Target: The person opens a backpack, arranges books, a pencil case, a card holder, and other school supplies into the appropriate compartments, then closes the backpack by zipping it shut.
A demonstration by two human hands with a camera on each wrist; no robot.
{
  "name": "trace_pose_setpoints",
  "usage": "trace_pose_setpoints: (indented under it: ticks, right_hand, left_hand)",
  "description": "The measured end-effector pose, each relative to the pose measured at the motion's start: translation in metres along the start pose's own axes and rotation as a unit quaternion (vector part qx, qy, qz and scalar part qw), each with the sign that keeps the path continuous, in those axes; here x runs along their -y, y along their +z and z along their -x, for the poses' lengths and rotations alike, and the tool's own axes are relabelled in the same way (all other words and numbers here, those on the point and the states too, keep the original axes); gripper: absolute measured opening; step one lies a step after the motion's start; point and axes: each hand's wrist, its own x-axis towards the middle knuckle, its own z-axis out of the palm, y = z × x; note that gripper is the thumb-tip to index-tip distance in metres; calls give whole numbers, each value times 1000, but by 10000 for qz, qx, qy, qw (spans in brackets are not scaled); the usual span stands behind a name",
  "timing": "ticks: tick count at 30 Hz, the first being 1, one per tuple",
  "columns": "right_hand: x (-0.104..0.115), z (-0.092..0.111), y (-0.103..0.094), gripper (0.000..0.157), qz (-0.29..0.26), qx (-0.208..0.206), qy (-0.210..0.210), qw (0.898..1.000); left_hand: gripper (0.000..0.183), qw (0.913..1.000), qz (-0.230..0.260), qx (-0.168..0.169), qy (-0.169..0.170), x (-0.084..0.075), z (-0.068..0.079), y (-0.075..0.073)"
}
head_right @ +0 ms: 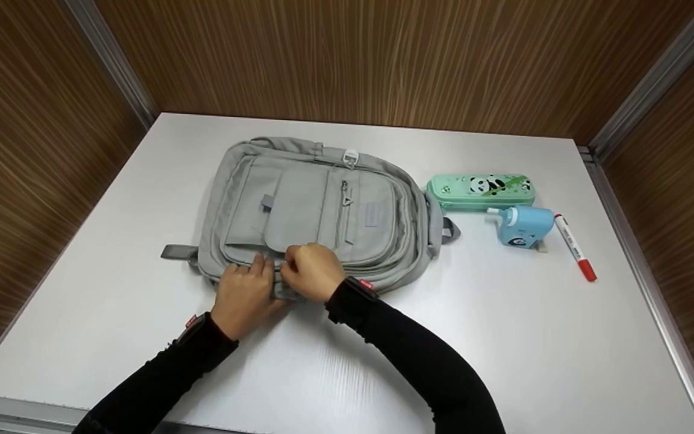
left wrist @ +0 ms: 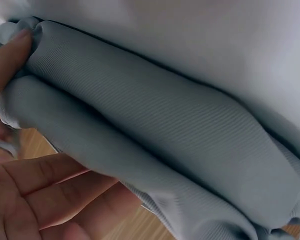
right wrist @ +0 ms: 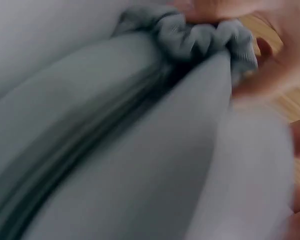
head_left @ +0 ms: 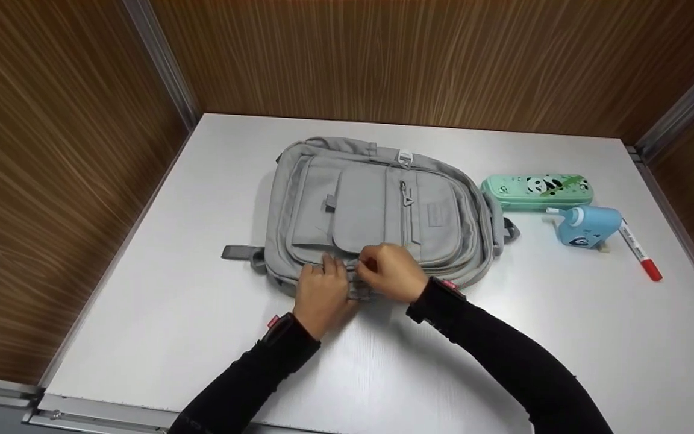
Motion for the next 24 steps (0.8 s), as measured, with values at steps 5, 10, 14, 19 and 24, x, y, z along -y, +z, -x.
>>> trace_pose_setpoints:
  ticks: [5, 10, 14, 19, 24]
  right_hand:
    - [2, 1, 12, 9, 3, 298, -188, 9994]
    - [-8, 10, -1, 15, -369, 467, -177, 9981]
    - [-23, 16, -21, 28, -488, 273, -75, 9984]
    - [-53, 24, -54, 25, 140, -280, 78, 9995]
    - [-95, 34, -80, 26, 1512, -452, 62, 9874]
  left_hand:
    - [76, 9999, 141, -43, -74, 0, 4, 0]
    - [92, 9982, 484, 284, -205, 0, 4, -4]
    - [99, 9958, 691, 449, -392, -1, 4, -6]
    - [99, 9954, 653, 429, -563, -12, 3, -9]
    - [85, 9958, 647, 312, -561, -25, 0, -10]
